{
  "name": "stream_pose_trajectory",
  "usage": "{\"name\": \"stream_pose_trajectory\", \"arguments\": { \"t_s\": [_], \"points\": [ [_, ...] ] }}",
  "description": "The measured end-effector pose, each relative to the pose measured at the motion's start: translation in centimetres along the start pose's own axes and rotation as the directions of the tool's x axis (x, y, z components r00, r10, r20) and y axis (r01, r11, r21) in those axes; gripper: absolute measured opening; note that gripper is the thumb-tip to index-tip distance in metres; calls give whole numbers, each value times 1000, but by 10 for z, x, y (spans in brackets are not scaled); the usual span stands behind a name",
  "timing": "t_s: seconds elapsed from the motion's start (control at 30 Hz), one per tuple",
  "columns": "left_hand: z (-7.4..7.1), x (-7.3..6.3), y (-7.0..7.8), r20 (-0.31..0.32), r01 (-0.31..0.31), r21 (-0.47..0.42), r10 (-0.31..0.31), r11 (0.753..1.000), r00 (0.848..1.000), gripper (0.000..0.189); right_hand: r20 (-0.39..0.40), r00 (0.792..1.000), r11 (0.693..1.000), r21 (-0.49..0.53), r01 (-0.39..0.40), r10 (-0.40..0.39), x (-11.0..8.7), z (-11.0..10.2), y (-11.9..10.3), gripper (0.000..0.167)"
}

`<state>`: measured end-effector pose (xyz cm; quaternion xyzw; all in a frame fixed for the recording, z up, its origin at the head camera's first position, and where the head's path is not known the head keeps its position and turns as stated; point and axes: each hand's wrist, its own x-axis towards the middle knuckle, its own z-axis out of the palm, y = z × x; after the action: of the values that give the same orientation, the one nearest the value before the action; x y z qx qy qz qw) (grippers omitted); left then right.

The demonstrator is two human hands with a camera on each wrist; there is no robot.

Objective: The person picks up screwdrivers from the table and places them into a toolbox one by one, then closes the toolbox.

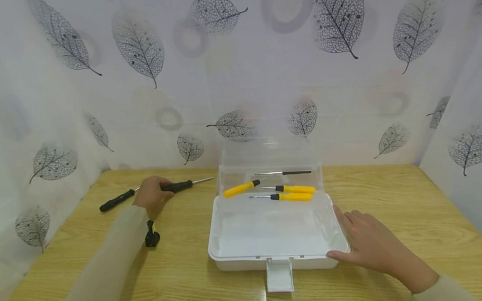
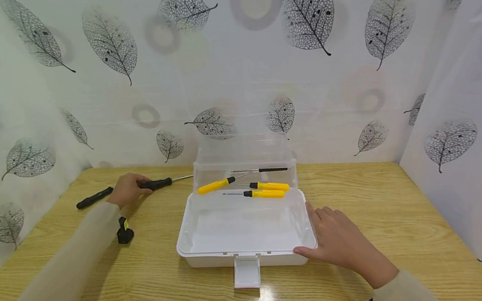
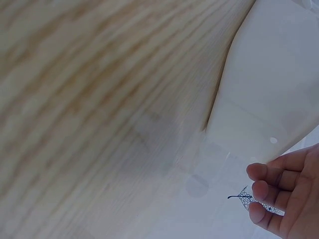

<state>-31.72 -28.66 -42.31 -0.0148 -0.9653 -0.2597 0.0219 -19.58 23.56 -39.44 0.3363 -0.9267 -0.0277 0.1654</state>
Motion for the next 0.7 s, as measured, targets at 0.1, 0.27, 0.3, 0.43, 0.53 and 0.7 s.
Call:
{"name": "stream_pose_trajectory", "arguments": {
  "t_s": [0.1, 0.27, 0.3, 0.43, 0.53, 0.7],
  "points": [
    [0, 0, 1, 7, 12, -12, -12, 1000, 1000, 38, 2, 1000, 1000, 6, -6, 6, 0, 0, 0, 99],
    [0, -2, 4, 16, 11, -14, -11, 1000, 1000, 40, 4, 1000, 1000, 10, -9, 9, 0, -1, 0, 99],
    [0, -2, 5, 15, 9, -11, -9, 1000, 1000, 40, 4, 1000, 1000, 8, -7, 7, 0, -1, 0, 99],
    [1, 0, 4, 14, 2, -6, -2, 1000, 1000, 39, 0, 1000, 1000, 6, -4, 4, 0, -2, -1, 98],
    [1, 1, 3, 13, -6, 5, 6, 1000, 1000, 39, -3, 1000, 1000, 4, -2, 2, 0, -2, -1, 98],
    [2, 2, 3, 15, -4, 8, 4, 1000, 1000, 39, -10, 1000, 1000, 6, 2, -2, 0, -2, 0, 98]
  ]
}}
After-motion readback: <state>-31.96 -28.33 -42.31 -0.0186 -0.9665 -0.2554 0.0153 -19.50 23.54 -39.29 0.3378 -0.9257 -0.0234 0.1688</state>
